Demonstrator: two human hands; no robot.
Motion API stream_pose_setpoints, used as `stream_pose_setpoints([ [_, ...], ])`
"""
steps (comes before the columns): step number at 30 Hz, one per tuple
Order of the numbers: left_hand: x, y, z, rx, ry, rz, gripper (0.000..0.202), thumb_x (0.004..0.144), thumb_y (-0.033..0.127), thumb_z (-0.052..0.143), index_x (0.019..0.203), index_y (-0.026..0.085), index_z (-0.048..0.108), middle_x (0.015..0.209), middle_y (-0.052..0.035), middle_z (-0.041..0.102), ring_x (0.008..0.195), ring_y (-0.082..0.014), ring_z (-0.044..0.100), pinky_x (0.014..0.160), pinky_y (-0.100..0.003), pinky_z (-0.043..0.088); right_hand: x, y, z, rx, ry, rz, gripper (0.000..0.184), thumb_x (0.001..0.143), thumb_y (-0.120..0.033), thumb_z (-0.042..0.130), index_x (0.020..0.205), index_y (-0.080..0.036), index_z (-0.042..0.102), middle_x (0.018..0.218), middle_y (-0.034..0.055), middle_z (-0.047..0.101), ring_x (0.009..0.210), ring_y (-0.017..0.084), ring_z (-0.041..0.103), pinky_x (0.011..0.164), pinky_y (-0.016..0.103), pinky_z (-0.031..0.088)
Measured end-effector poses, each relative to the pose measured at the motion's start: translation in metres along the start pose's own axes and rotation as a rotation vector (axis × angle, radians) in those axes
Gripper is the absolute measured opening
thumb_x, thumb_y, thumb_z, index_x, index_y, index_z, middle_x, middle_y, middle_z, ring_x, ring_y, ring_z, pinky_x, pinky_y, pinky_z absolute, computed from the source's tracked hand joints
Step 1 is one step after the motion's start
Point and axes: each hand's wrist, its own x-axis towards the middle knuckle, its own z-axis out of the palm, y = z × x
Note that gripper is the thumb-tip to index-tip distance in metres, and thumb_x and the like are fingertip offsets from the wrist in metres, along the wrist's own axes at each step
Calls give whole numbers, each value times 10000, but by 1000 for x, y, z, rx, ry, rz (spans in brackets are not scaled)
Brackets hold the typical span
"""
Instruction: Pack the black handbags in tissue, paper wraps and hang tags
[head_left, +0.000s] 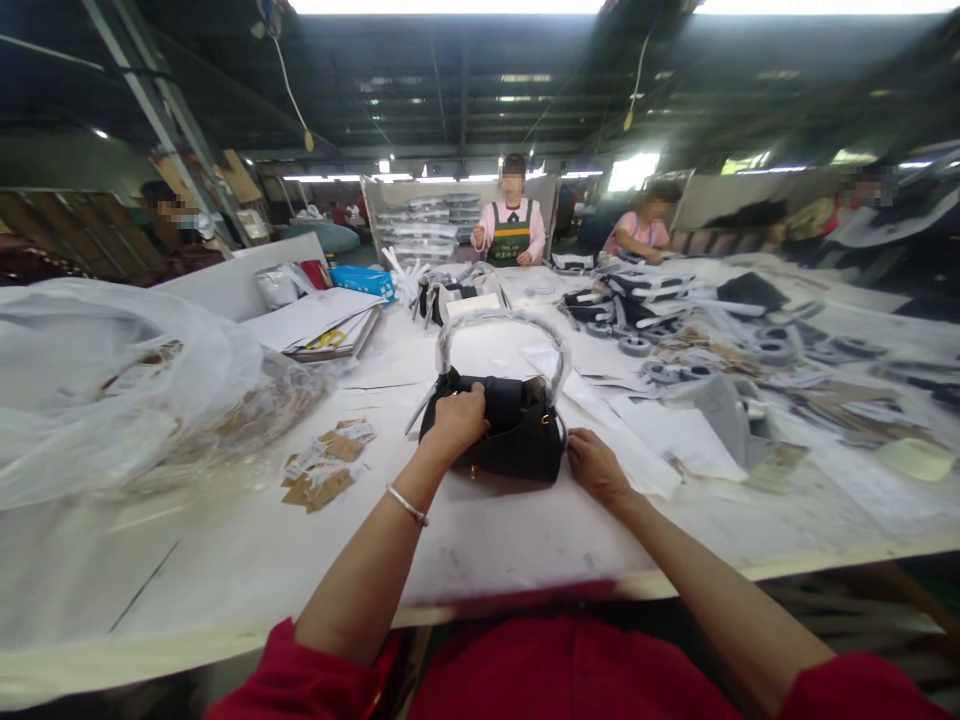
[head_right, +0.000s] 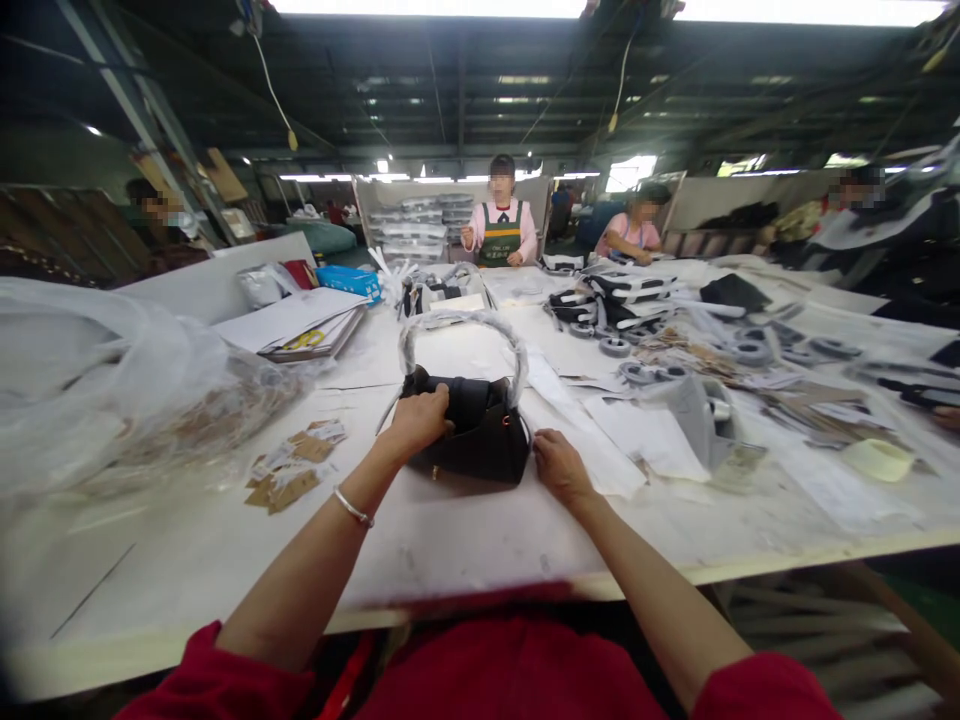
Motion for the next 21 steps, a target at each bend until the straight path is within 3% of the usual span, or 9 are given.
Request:
stream_pose_setpoints([
  [7, 4, -5, 10, -148, 5, -57, 501, 705, 261, 754, 1125, 145, 509, 1095, -227, 669, 1087, -380, 628, 866, -419, 458, 0, -4, -3, -28, -1, 4, 270, 829, -85, 469, 941, -187, 692, 1121, 82, 652, 1089, 208, 562, 988, 332, 443],
  [11, 8, -10, 14, -280, 46, -111, 405, 699, 283, 747, 1030, 188, 532, 1022, -145, 696, 1041, -331, 647, 815, -372, 456, 0, -7, -5, -36, 3, 11, 285, 807, -69, 481, 946, -192, 697, 1112, 79, 661, 1078, 208, 569, 979, 336, 450],
  [17, 14, -20, 22, -592, 39, -149, 275, 721, 256, 712, 920, 191, 535, 599, 17, 622, 634, -201, 656, 567, -260, 390, -1, -7, -4, -44, 4, 11, 268, 817, -69, 479, 933, -180, 693, 1117, 86, 657, 1061, 200, 575, 970, 315, 456],
  [21, 10, -24, 22, -836, 29, -153, 277, 727, 233, 722, 905, 182, 516, 532, 62, 559, 487, -135, 586, 484, -223, 320, -1, -6, -3, -43, 3, 13, 279, 825, -74, 475, 955, -186, 695, 1118, 85, 658, 1073, 203, 573, 975, 320, 452],
])
